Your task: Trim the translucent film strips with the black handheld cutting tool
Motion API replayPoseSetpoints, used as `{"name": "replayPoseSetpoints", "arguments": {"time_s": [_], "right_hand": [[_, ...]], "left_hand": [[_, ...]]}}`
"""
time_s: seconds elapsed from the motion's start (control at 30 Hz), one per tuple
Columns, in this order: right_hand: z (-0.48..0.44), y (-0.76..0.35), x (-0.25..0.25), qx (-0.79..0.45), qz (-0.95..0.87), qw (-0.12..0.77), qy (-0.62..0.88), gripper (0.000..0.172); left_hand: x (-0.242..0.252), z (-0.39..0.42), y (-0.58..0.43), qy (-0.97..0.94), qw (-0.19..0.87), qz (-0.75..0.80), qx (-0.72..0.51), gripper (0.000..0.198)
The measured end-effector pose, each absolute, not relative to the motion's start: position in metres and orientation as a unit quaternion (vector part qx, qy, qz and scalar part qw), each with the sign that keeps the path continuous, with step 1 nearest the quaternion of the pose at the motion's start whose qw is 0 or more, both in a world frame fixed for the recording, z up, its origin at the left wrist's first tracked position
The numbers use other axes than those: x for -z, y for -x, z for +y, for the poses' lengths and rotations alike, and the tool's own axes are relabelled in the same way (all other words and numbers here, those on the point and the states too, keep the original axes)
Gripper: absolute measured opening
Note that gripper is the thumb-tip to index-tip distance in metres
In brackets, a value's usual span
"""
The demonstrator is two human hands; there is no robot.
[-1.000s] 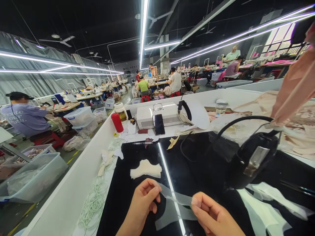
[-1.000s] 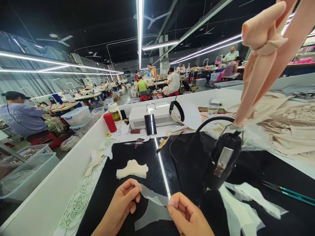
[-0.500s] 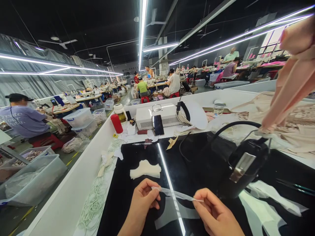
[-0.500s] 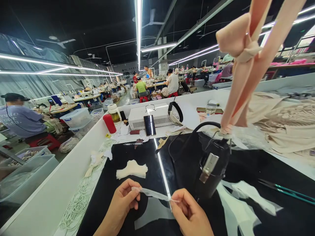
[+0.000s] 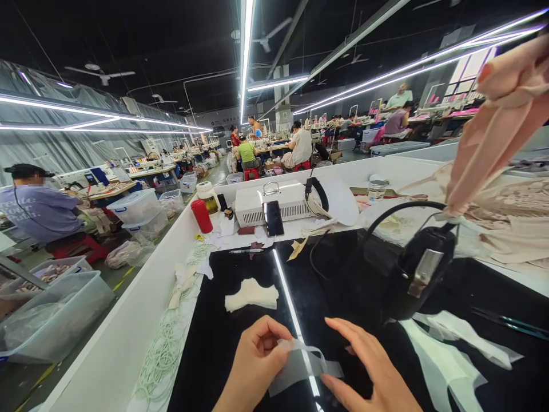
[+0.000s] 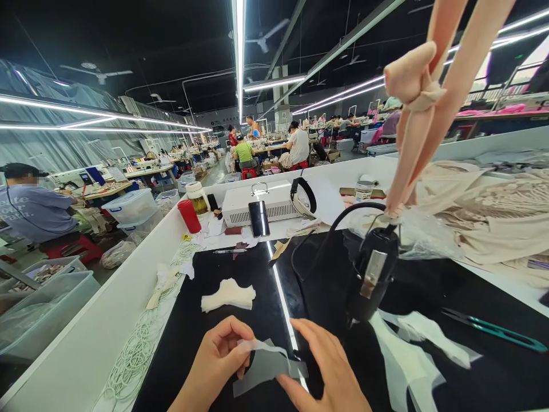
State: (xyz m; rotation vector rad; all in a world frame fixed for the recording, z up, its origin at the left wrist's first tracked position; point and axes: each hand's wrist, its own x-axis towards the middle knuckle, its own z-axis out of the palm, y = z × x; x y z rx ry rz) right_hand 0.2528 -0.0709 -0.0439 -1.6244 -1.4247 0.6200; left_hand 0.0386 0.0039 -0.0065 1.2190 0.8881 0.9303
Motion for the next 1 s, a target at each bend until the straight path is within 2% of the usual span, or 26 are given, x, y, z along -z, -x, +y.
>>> {"name": "replayPoseSetpoints", "arguments": {"time_s": [0.07,0.1,0.2,0.23,0.3,0.4,0.47,0.57,0.7,0.8,1.0], "right_hand": [[-0.070,-0.252,0.037,-0.253,-0.610,0.420,0.623,0.063],[-0.068,-0.249,0.033,-0.256,-0.625,0.418,0.608,0.059],[-0.063,-0.238,0.017,-0.278,-0.654,0.407,0.574,0.021],[-0.061,-0.235,0.013,-0.291,-0.649,0.407,0.573,0.018],[-0.059,-0.229,0.007,-0.338,-0.601,0.425,0.586,0.026],[-0.060,-0.226,0.003,-0.430,-0.469,0.503,0.585,0.035],[-0.061,-0.223,0.001,-0.467,-0.401,0.549,0.566,0.042],[-0.064,-0.217,-0.001,-0.475,-0.357,0.580,0.558,0.043],[-0.068,-0.212,0.006,-0.480,-0.366,0.575,0.552,0.044],[-0.069,-0.224,0.021,-0.460,-0.384,0.552,0.580,0.042],[-0.076,-0.259,0.049,-0.278,-0.441,0.532,0.668,0.044]], "left_hand": [[0.002,0.000,-0.040,-0.586,0.602,0.382,-0.386,0.013],[-0.001,-0.002,-0.041,-0.609,0.586,0.377,-0.378,0.010],[-0.009,-0.005,-0.043,-0.655,0.552,0.371,-0.358,0.010],[-0.010,-0.006,-0.044,-0.661,0.542,0.373,-0.360,0.011],[-0.011,-0.005,-0.045,-0.659,0.532,0.376,-0.377,0.015],[-0.002,-0.003,-0.046,-0.628,0.572,0.356,-0.390,0.046],[0.007,-0.003,-0.049,-0.595,0.636,0.320,-0.373,0.057],[0.015,-0.005,-0.054,-0.541,0.712,0.275,-0.352,0.051],[0.015,-0.009,-0.058,-0.521,0.710,0.295,-0.372,0.040],[0.015,-0.009,-0.055,-0.492,0.723,0.320,-0.366,0.043],[0.022,-0.009,-0.050,-0.463,0.758,0.357,-0.289,0.051]]}}
